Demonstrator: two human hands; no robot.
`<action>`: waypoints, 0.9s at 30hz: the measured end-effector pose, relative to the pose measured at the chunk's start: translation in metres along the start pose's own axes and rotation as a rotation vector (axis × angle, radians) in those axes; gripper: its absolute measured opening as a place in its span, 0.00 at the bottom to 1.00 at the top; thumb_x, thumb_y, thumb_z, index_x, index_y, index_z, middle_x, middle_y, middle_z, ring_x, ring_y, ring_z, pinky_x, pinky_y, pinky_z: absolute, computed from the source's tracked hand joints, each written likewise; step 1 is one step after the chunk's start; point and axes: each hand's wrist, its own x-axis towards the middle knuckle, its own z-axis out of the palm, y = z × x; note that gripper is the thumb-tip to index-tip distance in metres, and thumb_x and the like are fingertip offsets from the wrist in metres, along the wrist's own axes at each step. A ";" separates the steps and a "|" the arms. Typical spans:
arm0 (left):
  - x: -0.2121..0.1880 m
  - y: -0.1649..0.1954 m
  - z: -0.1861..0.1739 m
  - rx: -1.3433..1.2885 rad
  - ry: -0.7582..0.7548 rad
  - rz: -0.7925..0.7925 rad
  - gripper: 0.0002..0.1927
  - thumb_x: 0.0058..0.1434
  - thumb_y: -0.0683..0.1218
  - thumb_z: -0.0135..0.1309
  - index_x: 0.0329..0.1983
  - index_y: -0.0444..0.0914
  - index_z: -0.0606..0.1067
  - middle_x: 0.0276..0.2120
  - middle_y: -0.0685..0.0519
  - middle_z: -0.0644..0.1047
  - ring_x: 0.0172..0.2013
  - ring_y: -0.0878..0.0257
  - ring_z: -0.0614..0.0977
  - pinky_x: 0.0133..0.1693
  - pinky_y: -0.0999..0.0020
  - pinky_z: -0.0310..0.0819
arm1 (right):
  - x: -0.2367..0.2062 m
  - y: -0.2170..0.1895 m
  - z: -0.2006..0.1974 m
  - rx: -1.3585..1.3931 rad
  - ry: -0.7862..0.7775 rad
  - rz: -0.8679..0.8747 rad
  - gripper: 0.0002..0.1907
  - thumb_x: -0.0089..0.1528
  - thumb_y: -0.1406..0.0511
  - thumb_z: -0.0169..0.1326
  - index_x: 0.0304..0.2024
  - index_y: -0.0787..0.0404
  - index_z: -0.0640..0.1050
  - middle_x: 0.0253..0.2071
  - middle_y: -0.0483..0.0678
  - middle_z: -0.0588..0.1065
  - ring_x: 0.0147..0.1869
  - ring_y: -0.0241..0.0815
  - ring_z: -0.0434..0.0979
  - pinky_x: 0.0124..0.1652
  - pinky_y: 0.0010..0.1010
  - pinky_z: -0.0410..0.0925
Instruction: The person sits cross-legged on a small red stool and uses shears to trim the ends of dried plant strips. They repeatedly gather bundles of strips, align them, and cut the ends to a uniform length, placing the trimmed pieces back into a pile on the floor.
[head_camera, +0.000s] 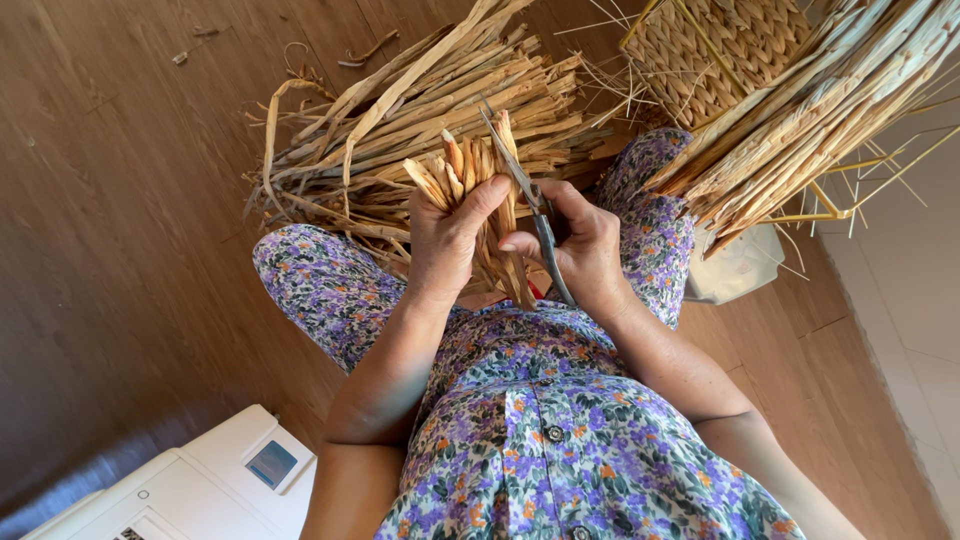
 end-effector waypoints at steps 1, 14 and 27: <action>0.000 -0.001 0.000 0.003 0.002 0.001 0.09 0.67 0.43 0.62 0.47 0.35 0.81 0.39 0.54 0.82 0.39 0.68 0.82 0.44 0.71 0.79 | 0.000 0.001 0.000 0.012 0.000 -0.008 0.31 0.56 0.54 0.71 0.54 0.65 0.77 0.33 0.42 0.77 0.36 0.26 0.72 0.37 0.21 0.70; 0.003 -0.004 -0.002 0.016 -0.114 0.005 0.10 0.67 0.45 0.61 0.47 0.36 0.79 0.41 0.50 0.83 0.42 0.64 0.85 0.48 0.65 0.83 | -0.004 0.021 -0.002 0.263 0.062 0.169 0.23 0.61 0.58 0.69 0.52 0.63 0.78 0.30 0.39 0.72 0.32 0.24 0.68 0.32 0.19 0.63; 0.108 -0.008 -0.069 0.520 -0.025 0.009 0.13 0.60 0.39 0.64 0.47 0.32 0.77 0.39 0.48 0.80 0.36 0.65 0.84 0.39 0.70 0.88 | -0.001 0.042 -0.031 0.477 0.193 0.247 0.19 0.68 0.56 0.60 0.52 0.62 0.74 0.23 0.41 0.69 0.23 0.29 0.65 0.25 0.20 0.58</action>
